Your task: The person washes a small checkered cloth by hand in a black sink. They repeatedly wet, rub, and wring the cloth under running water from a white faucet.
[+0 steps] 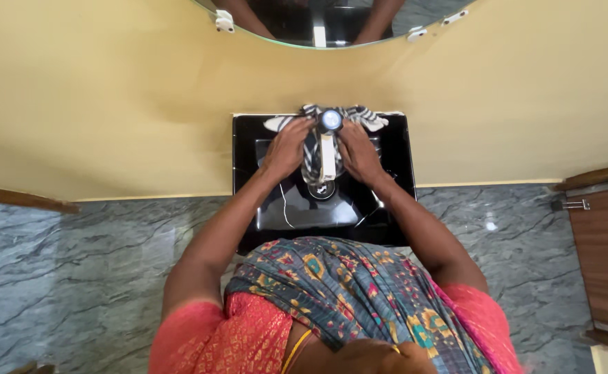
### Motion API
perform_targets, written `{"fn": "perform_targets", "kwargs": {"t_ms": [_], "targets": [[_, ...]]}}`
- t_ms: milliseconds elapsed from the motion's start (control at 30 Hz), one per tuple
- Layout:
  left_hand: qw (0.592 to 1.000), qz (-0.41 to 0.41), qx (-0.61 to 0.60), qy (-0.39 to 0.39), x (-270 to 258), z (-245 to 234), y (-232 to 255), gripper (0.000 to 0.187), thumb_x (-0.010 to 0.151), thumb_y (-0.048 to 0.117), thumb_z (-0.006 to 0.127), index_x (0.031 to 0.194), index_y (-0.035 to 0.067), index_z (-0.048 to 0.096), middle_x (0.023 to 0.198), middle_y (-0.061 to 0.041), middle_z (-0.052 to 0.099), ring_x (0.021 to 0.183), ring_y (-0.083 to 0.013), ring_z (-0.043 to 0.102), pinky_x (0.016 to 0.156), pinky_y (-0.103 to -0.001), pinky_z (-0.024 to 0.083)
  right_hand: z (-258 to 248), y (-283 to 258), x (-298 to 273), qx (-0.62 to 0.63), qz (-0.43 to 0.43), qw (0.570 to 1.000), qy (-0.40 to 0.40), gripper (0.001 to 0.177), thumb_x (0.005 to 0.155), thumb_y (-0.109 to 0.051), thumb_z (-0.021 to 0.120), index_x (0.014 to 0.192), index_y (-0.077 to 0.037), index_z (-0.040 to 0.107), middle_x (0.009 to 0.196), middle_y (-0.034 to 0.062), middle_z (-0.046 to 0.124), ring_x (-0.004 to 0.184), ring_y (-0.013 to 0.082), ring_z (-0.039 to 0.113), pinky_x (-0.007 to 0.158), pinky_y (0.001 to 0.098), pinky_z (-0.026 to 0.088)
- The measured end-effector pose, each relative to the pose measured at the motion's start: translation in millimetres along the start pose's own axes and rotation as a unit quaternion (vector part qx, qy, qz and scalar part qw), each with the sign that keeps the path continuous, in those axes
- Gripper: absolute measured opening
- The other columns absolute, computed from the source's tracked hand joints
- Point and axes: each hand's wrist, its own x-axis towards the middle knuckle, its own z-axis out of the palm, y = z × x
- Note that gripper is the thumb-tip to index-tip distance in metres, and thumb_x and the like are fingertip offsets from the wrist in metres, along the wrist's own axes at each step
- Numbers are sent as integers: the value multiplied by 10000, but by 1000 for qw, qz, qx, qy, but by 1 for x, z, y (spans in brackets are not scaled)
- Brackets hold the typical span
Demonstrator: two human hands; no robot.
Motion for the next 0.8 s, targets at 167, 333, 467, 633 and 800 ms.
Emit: {"fn": "perform_targets", "kwargs": {"t_ms": [167,333,467,633,800], "targets": [[999,2,43,-20,14,3,0,515,823,-133,475,1285,-7,664,1388,-136,647,1339,-335,557,1157,-405,445,5,7,8,6,-4,1000,6,340,965,-67,565,1305,-73,591,1400,195,601,1410,380,513,1275,508,335],[998,12,55,-1,-18,-8,21,449,892,-95,515,1311,-25,663,1384,-179,616,1351,-364,524,1138,-436,419,2,-19,-39,-9,-33,999,36,529,940,-71,562,1463,-20,499,1489,260,508,1445,427,407,1218,533,265],[996,21,79,-20,-23,-14,26,404,870,-47,561,1252,-15,687,1359,-177,624,1349,-362,510,1130,-446,423,-2,-22,-41,-40,-23,999,13,555,988,-49,540,1537,-26,461,1513,236,507,1474,395,391,1230,542,245],[995,2,96,-30,5,-7,15,328,875,-74,527,1153,-16,692,1404,-126,643,1351,-320,536,1123,-400,462,4,-1,0,-41,-31,998,22,437,959,-66,572,1391,-10,532,1466,244,538,1443,405,430,1245,552,251],[996,-4,87,-29,15,-3,16,440,850,-94,504,1225,12,707,1332,-81,668,1263,-296,555,1108,-393,461,-3,-4,7,-29,-11,1000,-4,403,933,-44,570,1334,-10,568,1397,219,581,1415,395,479,1267,531,292]]}}
